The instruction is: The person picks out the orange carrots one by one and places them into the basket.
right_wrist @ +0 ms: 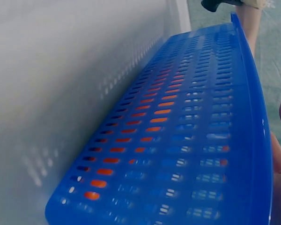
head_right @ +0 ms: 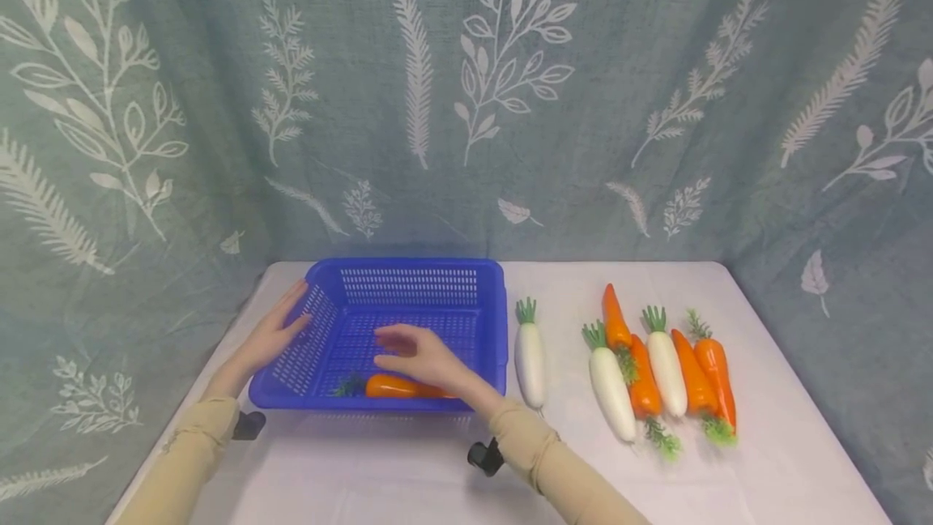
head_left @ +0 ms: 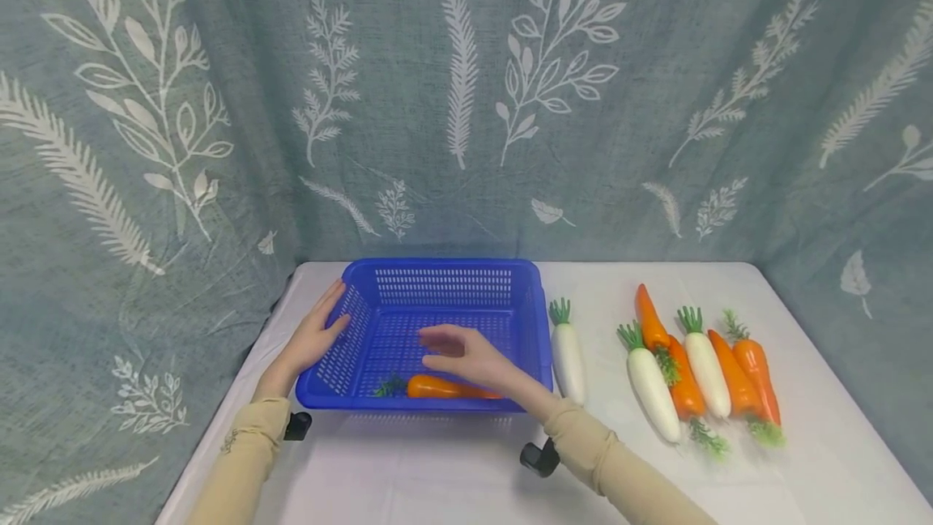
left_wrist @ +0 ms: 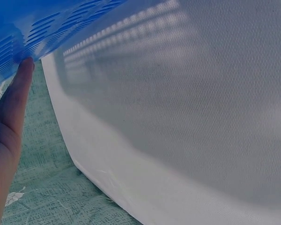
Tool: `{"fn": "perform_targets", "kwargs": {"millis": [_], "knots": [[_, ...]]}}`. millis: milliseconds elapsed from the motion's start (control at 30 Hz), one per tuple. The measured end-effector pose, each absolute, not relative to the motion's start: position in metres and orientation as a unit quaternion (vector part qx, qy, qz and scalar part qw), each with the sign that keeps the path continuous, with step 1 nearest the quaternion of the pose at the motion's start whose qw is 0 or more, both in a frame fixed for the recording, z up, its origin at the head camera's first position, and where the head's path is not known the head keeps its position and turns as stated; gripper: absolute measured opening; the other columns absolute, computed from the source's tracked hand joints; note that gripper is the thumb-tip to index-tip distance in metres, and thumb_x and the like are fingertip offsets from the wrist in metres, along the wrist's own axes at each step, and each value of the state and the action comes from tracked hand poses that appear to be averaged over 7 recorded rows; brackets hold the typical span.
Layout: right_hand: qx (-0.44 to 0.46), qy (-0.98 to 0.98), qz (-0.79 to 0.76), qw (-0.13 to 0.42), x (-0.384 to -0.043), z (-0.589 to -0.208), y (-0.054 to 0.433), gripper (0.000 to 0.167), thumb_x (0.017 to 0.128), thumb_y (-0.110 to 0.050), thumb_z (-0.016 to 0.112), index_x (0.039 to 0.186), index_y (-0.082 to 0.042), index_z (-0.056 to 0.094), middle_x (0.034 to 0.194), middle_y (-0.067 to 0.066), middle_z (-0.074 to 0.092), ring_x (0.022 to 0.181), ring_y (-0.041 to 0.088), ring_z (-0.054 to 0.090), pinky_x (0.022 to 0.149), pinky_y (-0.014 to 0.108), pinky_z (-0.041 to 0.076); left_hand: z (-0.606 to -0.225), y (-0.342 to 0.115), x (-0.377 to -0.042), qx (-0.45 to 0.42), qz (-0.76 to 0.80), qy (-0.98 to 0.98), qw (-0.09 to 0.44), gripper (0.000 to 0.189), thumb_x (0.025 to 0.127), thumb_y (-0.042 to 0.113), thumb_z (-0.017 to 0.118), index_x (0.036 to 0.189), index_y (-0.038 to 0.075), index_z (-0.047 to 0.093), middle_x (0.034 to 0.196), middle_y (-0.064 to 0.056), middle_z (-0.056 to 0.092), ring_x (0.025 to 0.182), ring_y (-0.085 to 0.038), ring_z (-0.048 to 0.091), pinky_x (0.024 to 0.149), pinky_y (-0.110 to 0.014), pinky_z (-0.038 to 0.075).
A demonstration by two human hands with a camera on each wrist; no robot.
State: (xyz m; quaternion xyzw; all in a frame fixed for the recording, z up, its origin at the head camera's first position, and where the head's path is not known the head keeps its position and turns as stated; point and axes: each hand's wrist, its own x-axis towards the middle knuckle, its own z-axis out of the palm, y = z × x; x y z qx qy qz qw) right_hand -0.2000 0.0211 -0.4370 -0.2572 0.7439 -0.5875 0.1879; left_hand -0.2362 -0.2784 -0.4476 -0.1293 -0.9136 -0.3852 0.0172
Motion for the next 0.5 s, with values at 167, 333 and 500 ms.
{"fn": "perform_targets", "kwargs": {"millis": [167,333,500], "knots": [[-0.254,0.741,-0.596,0.176,-0.199,-0.438,0.034,0.046,0.091,-0.018,0.063,0.134,-0.005,0.052,0.134,0.018,0.055,0.127,0.036,0.051,0.104,0.035,0.047,-0.446,-0.276,-0.236,-0.127,-0.382,-0.915,0.018,0.057,0.099,0.008,0.044,0.148,-0.007,0.019,0.156,-0.026,0.011,0.143,-0.047,0.01,0.116,-0.062,0.012],[-0.255,0.75,-0.587,0.167,-0.198,-0.436,0.047,0.048,0.092,-0.018,0.063,0.135,-0.003,0.05,0.136,0.019,0.054,0.127,0.033,0.051,0.105,0.037,0.046,-0.443,-0.275,-0.233,-0.123,-0.386,-0.914,0.012,0.057,0.1,0.009,0.042,0.148,-0.006,0.017,0.157,-0.025,0.01,0.143,-0.047,0.01,0.116,-0.062,0.011],[-0.252,0.758,-0.582,0.153,-0.197,-0.432,0.059,0.049,0.091,-0.02,0.063,0.135,-0.003,0.05,0.136,0.017,0.054,0.127,0.032,0.052,0.106,0.036,0.045,-0.442,-0.275,-0.232,-0.121,-0.384,-0.915,0.009,0.057,0.1,0.011,0.042,0.149,-0.006,0.017,0.157,-0.025,0.01,0.143,-0.047,0.01,0.116,-0.062,0.011]]}}
